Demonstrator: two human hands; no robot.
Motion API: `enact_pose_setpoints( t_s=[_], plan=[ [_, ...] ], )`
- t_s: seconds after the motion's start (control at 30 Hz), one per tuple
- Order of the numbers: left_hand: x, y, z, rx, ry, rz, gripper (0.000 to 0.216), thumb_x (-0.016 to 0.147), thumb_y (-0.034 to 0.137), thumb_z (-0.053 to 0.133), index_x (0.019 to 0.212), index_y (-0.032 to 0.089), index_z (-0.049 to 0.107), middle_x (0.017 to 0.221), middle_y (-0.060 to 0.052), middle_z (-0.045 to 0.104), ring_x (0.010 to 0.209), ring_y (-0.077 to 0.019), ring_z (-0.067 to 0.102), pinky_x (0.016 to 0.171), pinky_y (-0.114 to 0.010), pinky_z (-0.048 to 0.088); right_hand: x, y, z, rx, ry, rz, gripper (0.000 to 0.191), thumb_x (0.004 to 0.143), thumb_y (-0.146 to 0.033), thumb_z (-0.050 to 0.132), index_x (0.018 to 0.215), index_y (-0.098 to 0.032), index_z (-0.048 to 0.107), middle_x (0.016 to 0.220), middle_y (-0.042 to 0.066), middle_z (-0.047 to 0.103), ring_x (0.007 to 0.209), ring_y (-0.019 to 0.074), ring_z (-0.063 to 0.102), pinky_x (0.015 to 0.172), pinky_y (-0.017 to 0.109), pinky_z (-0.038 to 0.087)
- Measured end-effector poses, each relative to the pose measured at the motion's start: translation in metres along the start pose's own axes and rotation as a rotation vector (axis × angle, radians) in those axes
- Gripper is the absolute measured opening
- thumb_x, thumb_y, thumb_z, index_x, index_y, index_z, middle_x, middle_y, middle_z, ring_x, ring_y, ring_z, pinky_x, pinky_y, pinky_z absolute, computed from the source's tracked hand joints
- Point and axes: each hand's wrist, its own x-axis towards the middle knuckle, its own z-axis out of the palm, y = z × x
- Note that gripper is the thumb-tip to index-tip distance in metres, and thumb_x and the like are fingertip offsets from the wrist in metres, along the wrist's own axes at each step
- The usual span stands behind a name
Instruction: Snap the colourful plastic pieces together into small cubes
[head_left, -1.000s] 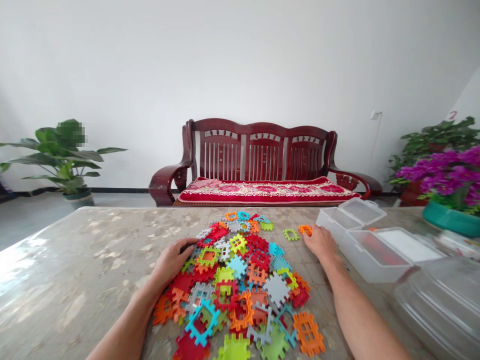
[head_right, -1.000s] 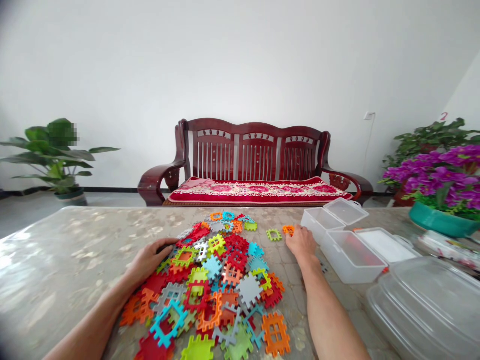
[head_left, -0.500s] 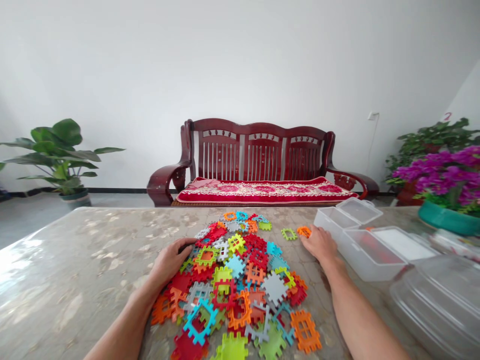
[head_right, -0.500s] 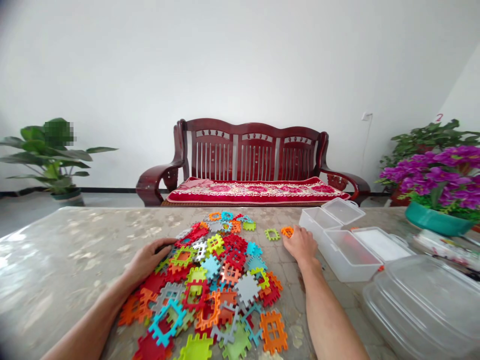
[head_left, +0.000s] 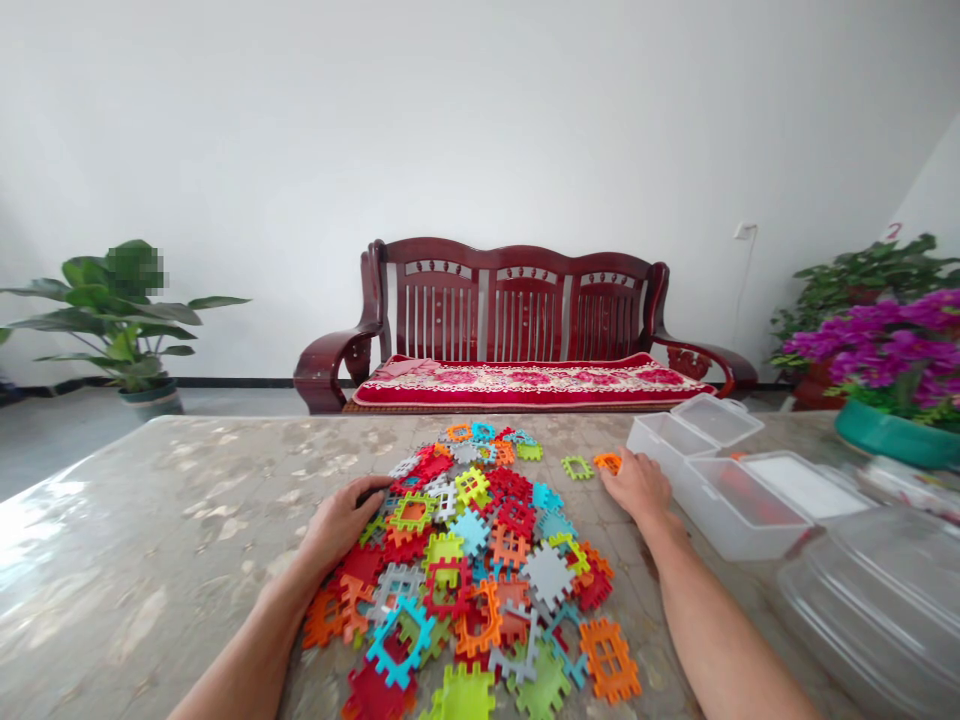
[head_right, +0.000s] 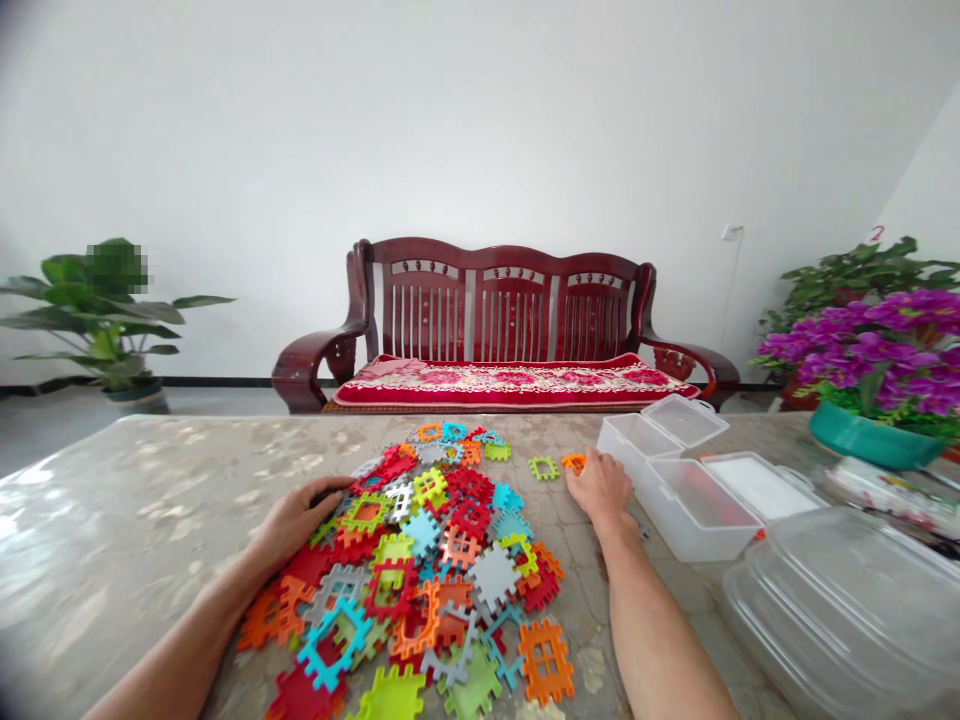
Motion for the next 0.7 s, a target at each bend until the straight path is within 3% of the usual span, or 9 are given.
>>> enact_pose_setpoints(
  t_s=[0.43,0.7],
  plan=[
    [-0.0006,0.0003,-0.001,0.018,-0.007,0.0,0.04,0.08,0.043,0.047,0.107,0.025,0.069,0.109,-0.001,0.072,0.101,-0.0221,0.064,0.091,-0.03,0.046,-0.0005,0.0009,0.0015,0.0,0.019,0.007,0.055,0.085,-0.054,0.045,0.127,-0.019,0.051,0.114,0.014,0.062,0.105,0.0308,0.056,0.08,0.038,0.046],
    [-0.0008,0.0019,-0.0016,-0.005,-0.026,-0.007,0.04,0.08,0.043,0.047,0.107,0.024,0.069,0.11,-0.002,0.071,0.103,-0.0229,0.063,0.094,-0.032,0.045,0.0019,-0.0009,0.0013,-0.001,0.008,-0.015,0.047,0.085,-0.045,0.046,0.123,-0.018,0.055,0.11,0.015,0.063,0.104,0.0299,0.057,0.081,0.038,0.046]
  ],
)
